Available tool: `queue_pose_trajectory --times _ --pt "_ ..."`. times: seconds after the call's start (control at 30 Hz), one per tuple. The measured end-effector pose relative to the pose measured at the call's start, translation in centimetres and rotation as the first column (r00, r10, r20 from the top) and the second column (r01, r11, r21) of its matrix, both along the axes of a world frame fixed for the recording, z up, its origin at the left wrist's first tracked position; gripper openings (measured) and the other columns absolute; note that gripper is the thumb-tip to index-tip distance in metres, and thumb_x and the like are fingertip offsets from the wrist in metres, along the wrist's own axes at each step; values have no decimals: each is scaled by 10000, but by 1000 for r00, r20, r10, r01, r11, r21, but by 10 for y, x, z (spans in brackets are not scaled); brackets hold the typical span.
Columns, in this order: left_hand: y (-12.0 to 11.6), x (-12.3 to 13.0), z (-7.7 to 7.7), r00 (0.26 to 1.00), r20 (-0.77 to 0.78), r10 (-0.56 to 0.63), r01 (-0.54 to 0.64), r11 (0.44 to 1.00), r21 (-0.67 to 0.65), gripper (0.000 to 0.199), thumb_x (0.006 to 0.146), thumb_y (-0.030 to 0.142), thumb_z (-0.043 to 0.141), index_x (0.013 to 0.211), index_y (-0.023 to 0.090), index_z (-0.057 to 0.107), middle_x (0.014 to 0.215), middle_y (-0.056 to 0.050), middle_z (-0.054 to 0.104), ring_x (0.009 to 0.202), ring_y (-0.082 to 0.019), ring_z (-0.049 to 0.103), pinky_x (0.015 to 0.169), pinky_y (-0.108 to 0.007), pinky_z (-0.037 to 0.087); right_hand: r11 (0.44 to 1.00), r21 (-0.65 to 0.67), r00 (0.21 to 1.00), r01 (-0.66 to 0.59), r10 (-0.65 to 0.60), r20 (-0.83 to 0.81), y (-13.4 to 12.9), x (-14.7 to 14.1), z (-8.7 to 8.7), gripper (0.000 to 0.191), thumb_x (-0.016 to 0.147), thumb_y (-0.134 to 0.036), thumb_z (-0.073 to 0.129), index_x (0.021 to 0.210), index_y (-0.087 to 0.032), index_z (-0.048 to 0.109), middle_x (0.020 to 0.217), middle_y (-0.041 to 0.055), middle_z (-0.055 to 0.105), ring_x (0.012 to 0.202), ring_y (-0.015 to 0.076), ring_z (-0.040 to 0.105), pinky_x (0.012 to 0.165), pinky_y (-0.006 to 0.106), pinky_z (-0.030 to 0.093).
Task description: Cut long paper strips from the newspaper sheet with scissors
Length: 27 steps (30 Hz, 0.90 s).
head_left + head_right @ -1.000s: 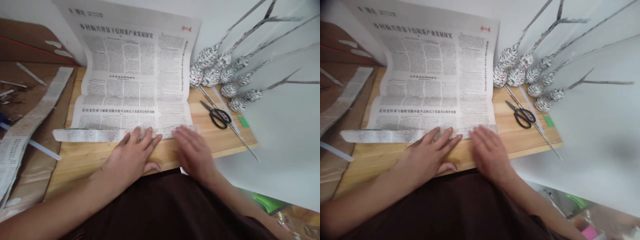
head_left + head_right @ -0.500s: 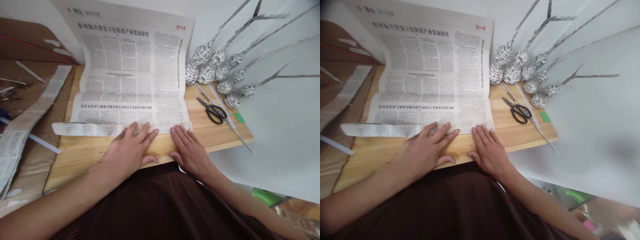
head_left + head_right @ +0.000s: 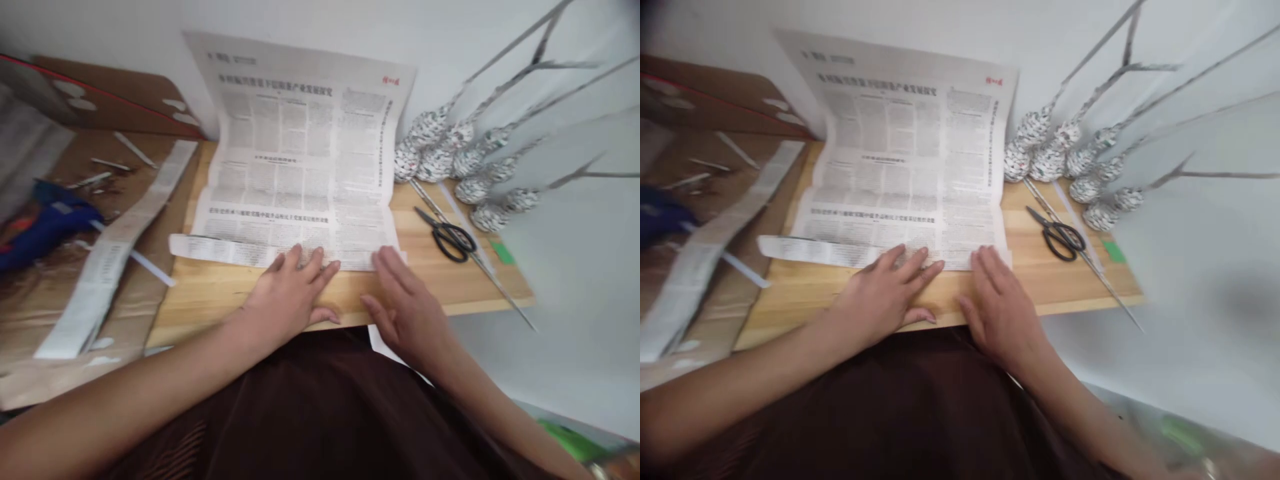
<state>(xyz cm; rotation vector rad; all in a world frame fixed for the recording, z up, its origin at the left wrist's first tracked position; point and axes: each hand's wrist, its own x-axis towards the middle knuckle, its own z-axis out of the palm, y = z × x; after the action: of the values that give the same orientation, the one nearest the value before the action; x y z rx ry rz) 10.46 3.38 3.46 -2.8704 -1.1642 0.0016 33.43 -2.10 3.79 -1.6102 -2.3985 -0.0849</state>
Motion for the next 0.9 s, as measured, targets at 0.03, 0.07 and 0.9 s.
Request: queue_pose_trajectory --times 0.03,0.07,0.9 --pt "0 0 0 1000 -4 2 -2 1000 -6 806 911 706 480 1547 211 451 1573 -118 480 1355 -438 469 1035 -528 498 993 -30 994 -110 110 -21 4 -11 -2 564 1038 -348 461 1457 29 475 1516 276 494 1475 343 397 1162 506 436" --pt "-1 0 -1 1000 -4 0 0 1000 -4 794 922 695 475 1537 193 465 1579 -119 472 1364 -439 462 1051 -529 489 981 -53 983 -184 183 -32 7 -20 -5 551 1039 -346 461 1445 25 488 1489 270 528 1446 339 443 1146 495 461" --pt "4 -87 -15 996 87 13 -1 991 -135 837 938 726 369 1612 239 266 1698 -47 210 1576 -278 128 1269 -461 185 963 -47 942 -266 270 198 19 -39 -24 601 1074 -398 312 1414 51 523 1442 293 563 1346 425 539 1038 557 550"
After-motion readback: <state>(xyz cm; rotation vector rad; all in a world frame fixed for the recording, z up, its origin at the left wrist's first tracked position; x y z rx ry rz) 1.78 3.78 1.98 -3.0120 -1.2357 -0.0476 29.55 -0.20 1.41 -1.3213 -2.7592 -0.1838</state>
